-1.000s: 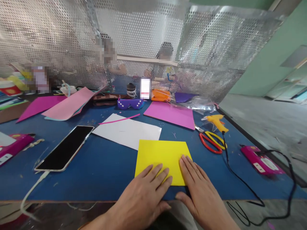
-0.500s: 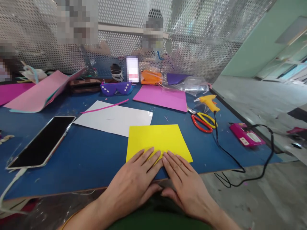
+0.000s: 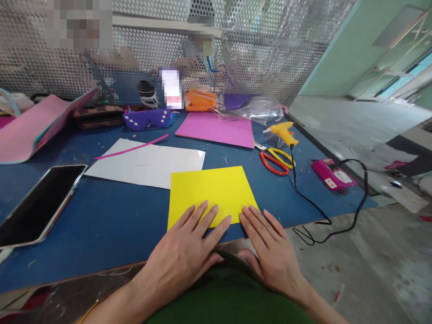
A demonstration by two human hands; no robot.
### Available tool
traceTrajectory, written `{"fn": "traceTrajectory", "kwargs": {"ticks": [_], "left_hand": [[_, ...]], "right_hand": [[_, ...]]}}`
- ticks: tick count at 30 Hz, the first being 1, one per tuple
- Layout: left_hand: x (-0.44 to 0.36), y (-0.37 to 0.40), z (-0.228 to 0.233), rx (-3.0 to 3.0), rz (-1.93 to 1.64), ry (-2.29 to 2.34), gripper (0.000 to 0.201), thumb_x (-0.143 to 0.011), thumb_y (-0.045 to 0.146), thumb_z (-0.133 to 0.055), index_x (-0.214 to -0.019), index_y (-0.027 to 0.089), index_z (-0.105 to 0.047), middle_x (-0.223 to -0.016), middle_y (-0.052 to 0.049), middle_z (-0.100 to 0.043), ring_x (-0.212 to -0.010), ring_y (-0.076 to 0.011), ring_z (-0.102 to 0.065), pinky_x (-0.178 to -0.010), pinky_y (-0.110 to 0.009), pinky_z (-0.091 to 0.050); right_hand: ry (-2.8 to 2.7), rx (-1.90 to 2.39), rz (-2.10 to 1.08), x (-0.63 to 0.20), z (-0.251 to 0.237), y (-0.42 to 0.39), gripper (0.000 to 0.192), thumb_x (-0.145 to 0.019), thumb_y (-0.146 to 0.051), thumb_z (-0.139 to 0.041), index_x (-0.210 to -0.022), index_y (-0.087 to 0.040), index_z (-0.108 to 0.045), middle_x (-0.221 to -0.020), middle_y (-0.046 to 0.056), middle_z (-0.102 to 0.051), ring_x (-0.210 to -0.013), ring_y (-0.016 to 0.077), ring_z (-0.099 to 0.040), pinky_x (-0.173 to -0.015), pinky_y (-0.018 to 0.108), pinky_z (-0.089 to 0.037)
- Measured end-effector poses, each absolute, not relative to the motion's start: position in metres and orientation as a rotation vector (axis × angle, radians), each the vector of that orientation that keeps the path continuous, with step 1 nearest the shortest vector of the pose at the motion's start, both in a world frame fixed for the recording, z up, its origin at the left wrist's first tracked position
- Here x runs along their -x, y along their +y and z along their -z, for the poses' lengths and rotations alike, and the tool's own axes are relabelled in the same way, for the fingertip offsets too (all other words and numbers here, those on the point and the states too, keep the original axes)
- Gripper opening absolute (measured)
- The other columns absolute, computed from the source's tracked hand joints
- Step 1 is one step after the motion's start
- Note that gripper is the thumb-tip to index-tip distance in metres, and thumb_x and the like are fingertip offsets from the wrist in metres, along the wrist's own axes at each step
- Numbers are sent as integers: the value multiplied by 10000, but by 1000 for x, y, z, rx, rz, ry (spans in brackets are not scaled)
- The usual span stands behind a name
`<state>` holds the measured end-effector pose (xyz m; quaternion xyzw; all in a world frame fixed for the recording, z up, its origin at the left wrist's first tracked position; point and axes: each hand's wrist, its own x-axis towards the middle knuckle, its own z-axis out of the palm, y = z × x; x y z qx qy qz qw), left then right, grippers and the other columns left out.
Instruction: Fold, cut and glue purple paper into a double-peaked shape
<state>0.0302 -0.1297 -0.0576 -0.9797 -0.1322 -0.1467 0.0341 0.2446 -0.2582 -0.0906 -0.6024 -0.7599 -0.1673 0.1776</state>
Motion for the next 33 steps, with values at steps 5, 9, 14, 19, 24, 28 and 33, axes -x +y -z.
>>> {"fn": "traceTrajectory", "kwargs": {"ticks": [5,9,14,19,24,28,33], "left_hand": [[-39,-136,61,2981,456,-400,559,-972,536,-529,-1394,170,-545,-1449,-146,-581,-1332,-354,-545,-1082,-521,-481],[-41,-137,61,3010,486,-466,548,-959,540,-554,-1381,189,-562,-1437,-130,-593,-1339,-354,-538,-1074,-525,-491],[-36,-134,57,3009,549,-414,488,-1000,489,-496,-1349,160,-589,-1411,-111,-625,-1312,-338,-570,-1036,-522,-531],[-22,-133,56,2932,613,-393,421,-1023,412,-476,-1289,130,-639,-1346,-86,-678,-1250,-305,-628,-996,-475,-565],[7,-135,59,2881,693,-506,445,-1013,395,-508,-1396,181,-580,-1326,-55,-694,-1260,-258,-629,-1097,-436,-490],[35,-136,64,2845,658,-574,546,-990,425,-544,-1490,215,-477,-1363,-26,-671,-1273,-232,-621,-1164,-435,-414],[54,-135,69,2806,596,-578,597,-976,497,-537,-1495,210,-466,-1380,-10,-659,-1306,-221,-595,-1175,-411,-396]], "right_hand": [[-2151,1720,485,-243,87,-259,681,-1027,-444,-449,-1565,-54,-300,-1470,170,-563,-1427,283,-453,-1173,490,-345],[-2109,1712,509,-245,92,-262,680,-1031,-419,-455,-1582,-71,-262,-1456,153,-582,-1417,263,-469,-1181,461,-331],[-2072,1674,525,-247,96,-263,614,-1015,-297,-508,-1555,-66,-329,-1410,155,-622,-1389,265,-505,-1178,484,-321],[-2064,1681,510,-246,92,-262,597,-1014,-296,-506,-1546,-72,-352,-1413,150,-620,-1379,258,-519,-1186,479,-313],[-2047,1694,512,-244,92,-262,594,-1018,-292,-506,-1550,-80,-347,-1412,147,-621,-1368,260,-531,-1188,480,-312],[-2039,1721,517,-244,93,-263,608,-1023,-307,-502,-1566,-102,-319,-1418,131,-618,-1364,253,-536,-1186,477,-324],[-2098,1711,534,-247,88,-263,458,-1019,-270,-493,-1434,-78,-520,-1416,134,-620,-1352,258,-547,-1149,463,-394]]}}
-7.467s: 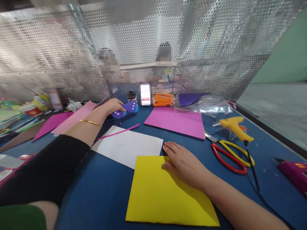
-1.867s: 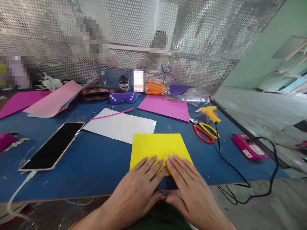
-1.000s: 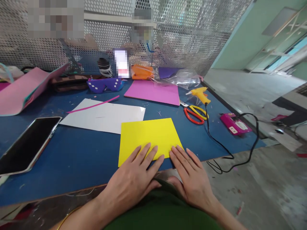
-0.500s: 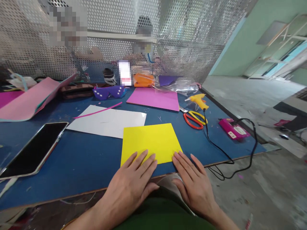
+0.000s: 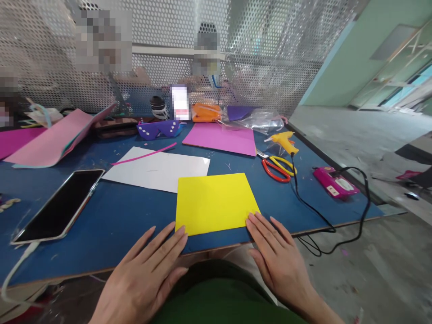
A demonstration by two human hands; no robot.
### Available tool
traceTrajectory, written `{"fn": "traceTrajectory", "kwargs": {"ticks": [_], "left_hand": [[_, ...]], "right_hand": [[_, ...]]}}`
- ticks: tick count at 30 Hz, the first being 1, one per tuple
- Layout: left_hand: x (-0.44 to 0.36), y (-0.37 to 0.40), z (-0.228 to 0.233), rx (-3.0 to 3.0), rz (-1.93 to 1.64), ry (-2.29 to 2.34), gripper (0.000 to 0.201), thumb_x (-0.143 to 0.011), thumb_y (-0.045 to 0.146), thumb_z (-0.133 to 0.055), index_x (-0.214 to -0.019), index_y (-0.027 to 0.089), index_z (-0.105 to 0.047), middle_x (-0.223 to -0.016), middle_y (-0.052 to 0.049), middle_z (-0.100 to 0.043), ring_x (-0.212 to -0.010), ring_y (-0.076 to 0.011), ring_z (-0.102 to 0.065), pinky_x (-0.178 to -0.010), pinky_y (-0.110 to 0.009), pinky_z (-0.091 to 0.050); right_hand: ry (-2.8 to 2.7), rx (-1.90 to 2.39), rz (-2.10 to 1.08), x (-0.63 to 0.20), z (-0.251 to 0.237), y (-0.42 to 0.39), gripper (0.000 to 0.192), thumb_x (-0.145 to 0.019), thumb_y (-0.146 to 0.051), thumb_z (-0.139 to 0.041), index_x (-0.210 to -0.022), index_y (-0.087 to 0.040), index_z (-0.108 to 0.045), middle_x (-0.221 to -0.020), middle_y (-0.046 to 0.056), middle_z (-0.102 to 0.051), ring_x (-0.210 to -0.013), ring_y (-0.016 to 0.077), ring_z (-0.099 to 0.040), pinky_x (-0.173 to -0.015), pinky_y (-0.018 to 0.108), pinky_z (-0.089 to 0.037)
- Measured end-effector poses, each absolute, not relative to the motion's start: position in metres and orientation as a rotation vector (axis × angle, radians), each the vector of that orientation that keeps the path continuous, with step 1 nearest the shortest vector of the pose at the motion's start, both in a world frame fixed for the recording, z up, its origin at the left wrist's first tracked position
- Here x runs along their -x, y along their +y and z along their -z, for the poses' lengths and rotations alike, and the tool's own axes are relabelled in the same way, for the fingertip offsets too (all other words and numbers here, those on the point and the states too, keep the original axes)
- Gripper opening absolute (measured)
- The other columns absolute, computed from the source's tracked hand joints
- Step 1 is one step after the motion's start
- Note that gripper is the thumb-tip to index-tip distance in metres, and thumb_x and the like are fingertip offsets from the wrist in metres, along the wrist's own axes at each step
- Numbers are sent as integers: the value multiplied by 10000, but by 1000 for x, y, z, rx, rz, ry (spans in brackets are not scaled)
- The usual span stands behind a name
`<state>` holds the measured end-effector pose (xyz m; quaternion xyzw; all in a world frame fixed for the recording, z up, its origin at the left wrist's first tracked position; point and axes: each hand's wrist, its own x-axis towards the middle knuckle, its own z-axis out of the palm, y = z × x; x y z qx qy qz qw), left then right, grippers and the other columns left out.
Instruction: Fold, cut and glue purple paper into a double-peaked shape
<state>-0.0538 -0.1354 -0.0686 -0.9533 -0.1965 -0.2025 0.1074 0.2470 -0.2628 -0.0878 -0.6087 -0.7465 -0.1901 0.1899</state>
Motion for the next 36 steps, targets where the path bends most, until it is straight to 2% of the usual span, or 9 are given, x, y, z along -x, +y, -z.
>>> {"fn": "traceTrajectory", "kwargs": {"ticks": [4,7,13,18,22,25,29,33,36], "left_hand": [[55,-127,64,2740,648,-533,419,-985,394,-547,-1353,201,-603,-1298,2,-712,-1230,-188,-649,-1075,-335,-507],[52,-118,57,2707,640,-446,309,-987,249,-498,-1247,199,-658,-1223,-4,-748,-1106,-167,-710,-939,-295,-589],[38,-103,47,2603,606,-278,463,-880,-11,-367,-1085,208,-720,-1006,-2,-801,-846,-153,-737,-801,-287,-591],[41,-92,15,2596,929,-341,263,-935,116,-525,-1043,218,-743,-993,13,-800,-815,-131,-730,-828,-266,-559],[40,-81,-16,2531,1229,-853,240,-948,242,-575,-1138,277,-716,-1074,32,-785,-890,-162,-747,-797,-297,-573],[28,-67,-22,2410,1333,-1170,212,-971,279,-561,-1099,332,-722,-1052,64,-785,-947,-193,-751,-812,-325,-583],[14,-46,-7,2520,1381,-1078,172,-951,326,-602,-1048,288,-739,-1026,34,-791,-922,-188,-762,-828,-282,-591],[18,-35,14,2642,1220,-996,199,-953,353,-595,-1041,266,-751,-1014,29,-798,-887,-172,-773,-810,-234,-593],[21,-34,21,2672,1100,-958,235,-975,372,-556,-1034,254,-749,-1012,24,-802,-879,-178,-778,-776,-240,-608]], "right_hand": [[-2201,1675,563,-257,71,-254,333,-1000,-158,-477,-1272,-98,-660,-1293,122,-707,-1190,239,-671,-999,420,-545],[-2372,1622,626,-265,58,-240,401,-962,-53,-398,-1247,-97,-677,-1245,123,-731,-1095,246,-717,-888,414,-606],[-2492,1405,799,-273,49,-219,415,-946,-4,-347,-1140,-57,-710,-1110,153,-773,-974,245,-747,-800,387,-615],[-2306,1344,812,-283,30,-221,318,-1021,-112,-412,-1089,-122,-723,-1041,72,-793,-921,216,-742,-774,352,-574],[-2148,1292,1030,-292,-3,-207,158,-953,-87,-596,-1042,-95,-726,-979,103,-797,-877,223,-732,-808,360,-543],[-2091,1258,1202,-293,-22,-178,124,-892,-67,-683,-1008,-79,-724,-946,116,-793,-827,228,-721,-766,358,-526],[-2142,1282,1393,-295,-20,-124,100,-910,-98,-661,-989,-79,-720,-935,99,-781,-790,210,-703,-698,336,-481],[-2287,1428,1328,-301,3,-70,164,-933,-70,-570,-949,-104,-729,-855,82,-764,-707,177,-671,-628,320,-438],[-2390,1581,1178,-311,11,-35,172,-979,-238,-588,-906,-162,-725,-885,55,-753,-792,160,-679,-719,291,-485]]}}
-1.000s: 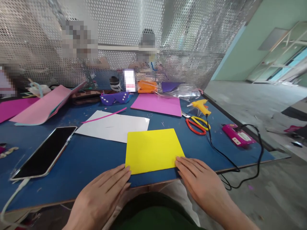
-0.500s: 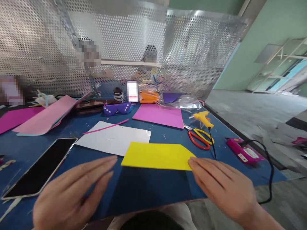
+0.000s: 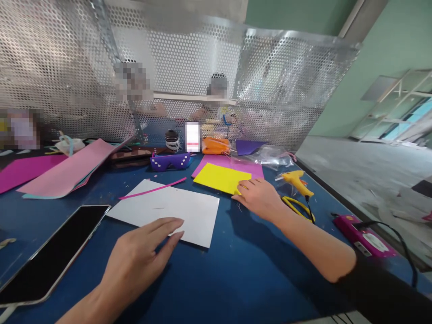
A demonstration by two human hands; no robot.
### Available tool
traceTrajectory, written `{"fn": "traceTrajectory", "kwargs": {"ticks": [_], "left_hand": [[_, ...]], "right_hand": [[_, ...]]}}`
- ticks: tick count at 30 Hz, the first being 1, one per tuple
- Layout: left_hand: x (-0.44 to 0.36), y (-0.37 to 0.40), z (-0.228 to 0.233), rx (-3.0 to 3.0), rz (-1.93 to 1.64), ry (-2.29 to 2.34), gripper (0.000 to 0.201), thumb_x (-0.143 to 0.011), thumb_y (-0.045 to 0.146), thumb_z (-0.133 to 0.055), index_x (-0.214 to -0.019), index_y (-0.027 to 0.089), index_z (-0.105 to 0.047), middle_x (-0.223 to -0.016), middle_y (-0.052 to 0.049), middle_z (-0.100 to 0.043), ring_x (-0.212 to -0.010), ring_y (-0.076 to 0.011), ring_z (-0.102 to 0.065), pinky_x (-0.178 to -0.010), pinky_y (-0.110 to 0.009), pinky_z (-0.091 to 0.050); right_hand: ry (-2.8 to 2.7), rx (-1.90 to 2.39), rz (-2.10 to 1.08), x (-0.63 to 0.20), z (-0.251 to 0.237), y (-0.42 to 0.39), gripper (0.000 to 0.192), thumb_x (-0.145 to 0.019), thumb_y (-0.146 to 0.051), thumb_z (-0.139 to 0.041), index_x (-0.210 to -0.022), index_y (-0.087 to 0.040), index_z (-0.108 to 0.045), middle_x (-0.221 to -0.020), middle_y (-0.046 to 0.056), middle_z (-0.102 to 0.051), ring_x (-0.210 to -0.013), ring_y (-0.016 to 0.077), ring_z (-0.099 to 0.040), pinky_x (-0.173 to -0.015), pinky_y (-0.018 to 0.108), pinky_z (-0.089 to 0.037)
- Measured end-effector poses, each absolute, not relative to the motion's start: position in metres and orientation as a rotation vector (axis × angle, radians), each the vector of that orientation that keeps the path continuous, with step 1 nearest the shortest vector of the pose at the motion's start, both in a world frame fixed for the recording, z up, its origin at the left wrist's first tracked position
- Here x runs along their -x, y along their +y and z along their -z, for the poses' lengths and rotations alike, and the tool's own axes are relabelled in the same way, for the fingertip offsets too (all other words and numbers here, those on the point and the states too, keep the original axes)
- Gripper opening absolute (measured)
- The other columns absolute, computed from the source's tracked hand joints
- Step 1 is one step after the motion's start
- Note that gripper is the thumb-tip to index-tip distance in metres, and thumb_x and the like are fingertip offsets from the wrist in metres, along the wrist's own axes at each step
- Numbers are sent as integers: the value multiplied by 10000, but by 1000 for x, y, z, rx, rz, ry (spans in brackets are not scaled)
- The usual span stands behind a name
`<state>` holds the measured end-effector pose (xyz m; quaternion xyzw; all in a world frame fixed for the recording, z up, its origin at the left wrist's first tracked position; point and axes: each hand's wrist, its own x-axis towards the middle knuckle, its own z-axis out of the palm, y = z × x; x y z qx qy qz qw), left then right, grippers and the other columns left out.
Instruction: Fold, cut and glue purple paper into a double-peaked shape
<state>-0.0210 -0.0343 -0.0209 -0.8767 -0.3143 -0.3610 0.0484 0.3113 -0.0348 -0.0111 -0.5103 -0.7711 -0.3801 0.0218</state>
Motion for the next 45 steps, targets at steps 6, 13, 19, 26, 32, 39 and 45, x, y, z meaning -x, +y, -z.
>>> {"fn": "traceTrajectory", "kwargs": {"ticks": [6,13,19,26,32,39,45], "left_hand": [[16,-38,18,2682,984,-826,277,-1013,326,-478,-1050,218,-730,-1004,17,-803,-856,-174,-780,-735,-261,-628],[17,-40,15,2690,1000,-771,284,-1017,287,-453,-1022,207,-725,-974,23,-806,-824,-169,-783,-688,-263,-640],[19,-37,19,2698,1007,-781,253,-1002,255,-477,-1042,205,-722,-986,17,-806,-830,-169,-782,-685,-262,-636],[19,-33,20,2681,1095,-897,231,-982,288,-521,-1007,225,-742,-963,13,-807,-830,-162,-780,-722,-221,-617],[18,-28,16,2714,1357,-1250,226,-922,402,-597,-988,288,-781,-992,-1,-805,-843,-197,-776,-571,-199,-586],[-13,-32,-24,3003,1942,-1757,442,-857,595,-624,-1044,225,-776,-1007,-88,-795,-897,-257,-756,-681,-320,-612],[-44,-26,-42,2847,2302,-1930,541,-783,585,-700,-1159,196,-711,-996,-85,-769,-849,-217,-730,-653,-288,-558]], "right_hand": [[-2183,2148,1066,-362,-17,51,344,-969,-370,-637,-1236,-155,-617,-1226,99,-646,-1035,226,-659,-878,432,-569],[-2172,2386,983,-398,-14,121,391,-959,-376,-651,-1280,-159,-597,-1285,114,-619,-1081,244,-648,-904,451,-562],[-2084,2348,983,-392,3,134,391,-959,-373,-652,-1278,-154,-598,-1280,116,-621,-1076,243,-649,-899,447,-564],[-1786,2104,1130,-407,-57,103,348,-974,-371,-627,-1260,-173,-607,-1255,92,-637,-1065,235,-652,-902,456,-561],[-1434,1708,1159,-380,-106,23,392,-1064,-327,-305,-1206,-121,-606,-939,145,-687,-888,271,-657,-820,440,-486],[-1226,1228,-143,-300,-69,-57,242,-897,-372,-600,-1087,-246,-681,-814,1,-659,-691,182,-577,-645,333,-481],[-1207,1291,-281,-274,-22,-66,258,-873,-376,-585,-1028,-215,-715,-579,-59,-512,-541,148,-468,-535,282,-410]]}}
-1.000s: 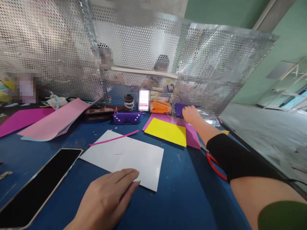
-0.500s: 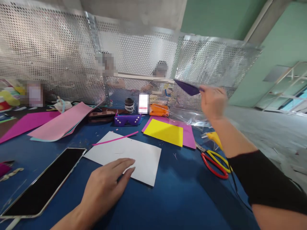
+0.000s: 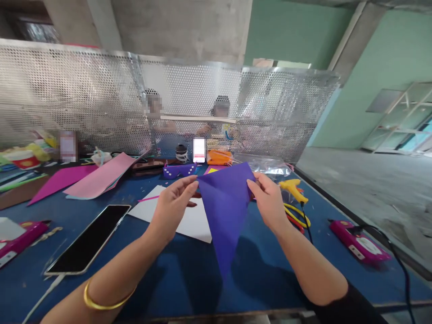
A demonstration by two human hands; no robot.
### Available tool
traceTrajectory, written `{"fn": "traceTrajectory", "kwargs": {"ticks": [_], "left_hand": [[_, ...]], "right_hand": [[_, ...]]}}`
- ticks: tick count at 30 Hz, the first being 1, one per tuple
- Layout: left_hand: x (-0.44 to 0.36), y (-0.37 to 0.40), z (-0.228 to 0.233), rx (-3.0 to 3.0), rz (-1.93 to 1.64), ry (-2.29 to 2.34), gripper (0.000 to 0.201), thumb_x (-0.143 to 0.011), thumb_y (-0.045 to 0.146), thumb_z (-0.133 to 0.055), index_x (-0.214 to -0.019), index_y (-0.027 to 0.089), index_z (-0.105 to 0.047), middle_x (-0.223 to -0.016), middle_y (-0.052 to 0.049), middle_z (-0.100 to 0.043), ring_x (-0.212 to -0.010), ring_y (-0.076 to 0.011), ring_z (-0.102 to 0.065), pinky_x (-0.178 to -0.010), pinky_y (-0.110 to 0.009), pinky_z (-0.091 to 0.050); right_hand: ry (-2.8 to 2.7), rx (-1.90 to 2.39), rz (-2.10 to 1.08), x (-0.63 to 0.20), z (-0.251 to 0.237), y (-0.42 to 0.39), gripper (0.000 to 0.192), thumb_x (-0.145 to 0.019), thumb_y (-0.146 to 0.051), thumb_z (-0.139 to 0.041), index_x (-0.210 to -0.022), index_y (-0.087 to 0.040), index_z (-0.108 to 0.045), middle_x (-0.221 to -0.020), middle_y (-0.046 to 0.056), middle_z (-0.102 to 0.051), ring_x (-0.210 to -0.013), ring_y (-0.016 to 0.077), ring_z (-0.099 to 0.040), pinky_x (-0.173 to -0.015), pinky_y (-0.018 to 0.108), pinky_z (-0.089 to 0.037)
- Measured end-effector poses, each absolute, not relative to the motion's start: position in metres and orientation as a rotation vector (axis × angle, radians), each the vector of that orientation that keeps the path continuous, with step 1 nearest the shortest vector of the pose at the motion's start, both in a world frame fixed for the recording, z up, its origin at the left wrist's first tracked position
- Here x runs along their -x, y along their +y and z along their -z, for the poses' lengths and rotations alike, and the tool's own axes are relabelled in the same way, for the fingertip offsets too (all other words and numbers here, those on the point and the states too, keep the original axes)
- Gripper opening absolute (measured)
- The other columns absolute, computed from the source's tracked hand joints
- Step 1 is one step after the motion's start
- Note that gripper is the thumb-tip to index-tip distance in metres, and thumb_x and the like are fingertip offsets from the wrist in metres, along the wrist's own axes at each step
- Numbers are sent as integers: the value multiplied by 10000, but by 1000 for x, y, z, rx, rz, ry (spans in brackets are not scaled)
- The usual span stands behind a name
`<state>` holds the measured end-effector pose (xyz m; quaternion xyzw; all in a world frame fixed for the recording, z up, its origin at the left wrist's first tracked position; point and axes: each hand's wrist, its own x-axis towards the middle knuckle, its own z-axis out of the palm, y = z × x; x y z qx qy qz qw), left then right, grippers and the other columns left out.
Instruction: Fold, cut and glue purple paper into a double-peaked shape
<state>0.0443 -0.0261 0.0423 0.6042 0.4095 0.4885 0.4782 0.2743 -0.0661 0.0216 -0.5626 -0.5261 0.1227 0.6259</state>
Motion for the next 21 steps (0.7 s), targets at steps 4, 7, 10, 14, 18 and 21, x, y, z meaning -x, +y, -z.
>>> {"fn": "traceTrajectory", "kwargs": {"ticks": [4,7,10,14,18,21], "left_hand": [[-50,-13,-24,-1481,-1187,1074,499,-697,465,-758,-1106,181,-716,-938,-63,-747,-781,-197,-712,-628,-288,-538],[-49,-8,-11,-1495,-1165,1115,451,-675,429,-762,-1048,180,-722,-883,-46,-727,-739,-180,-694,-622,-289,-529],[-48,-5,-6,-1512,-1178,1147,380,-649,386,-783,-964,189,-703,-833,-11,-695,-700,-149,-658,-629,-280,-518],[-47,-4,-5,-1502,-1160,1148,356,-627,365,-797,-902,190,-655,-773,8,-665,-656,-143,-642,-588,-272,-511],[-47,-6,-5,-1455,-1121,1149,356,-617,361,-803,-868,183,-624,-736,9,-661,-653,-155,-663,-571,-267,-514],[-48,-6,-4,-1412,-1096,1148,358,-611,351,-804,-862,179,-615,-716,17,-650,-644,-152,-663,-563,-259,-506]], "right_hand": [[-1206,1325,-310,-275,-8,-65,253,-859,-386,-589,-1002,-221,-719,-575,-56,-517,-549,157,-477,-550,290,-403],[-1215,1354,-331,-275,-3,-65,230,-840,-390,-600,-952,-229,-719,-562,-56,-496,-535,156,-462,-526,285,-378],[-1213,1373,-346,-273,0,-64,225,-834,-398,-605,-944,-236,-715,-555,-56,-483,-525,155,-449,-513,284,-368],[-1206,1372,-379,-272,5,-62,234,-840,-410,-602,-952,-235,-710,-593,-38,-553,-546,164,-485,-526,289,-391],[-1189,1372,-432,-274,11,-59,251,-833,-420,-617,-949,-219,-713,-592,-38,-566,-566,168,-506,-543,289,-404],[-1180,1370,-468,-275,15,-57,277,-841,-428,-616,-978,-209,-714,-656,-20,-621,-604,171,-532,-568,294,-423]]}}
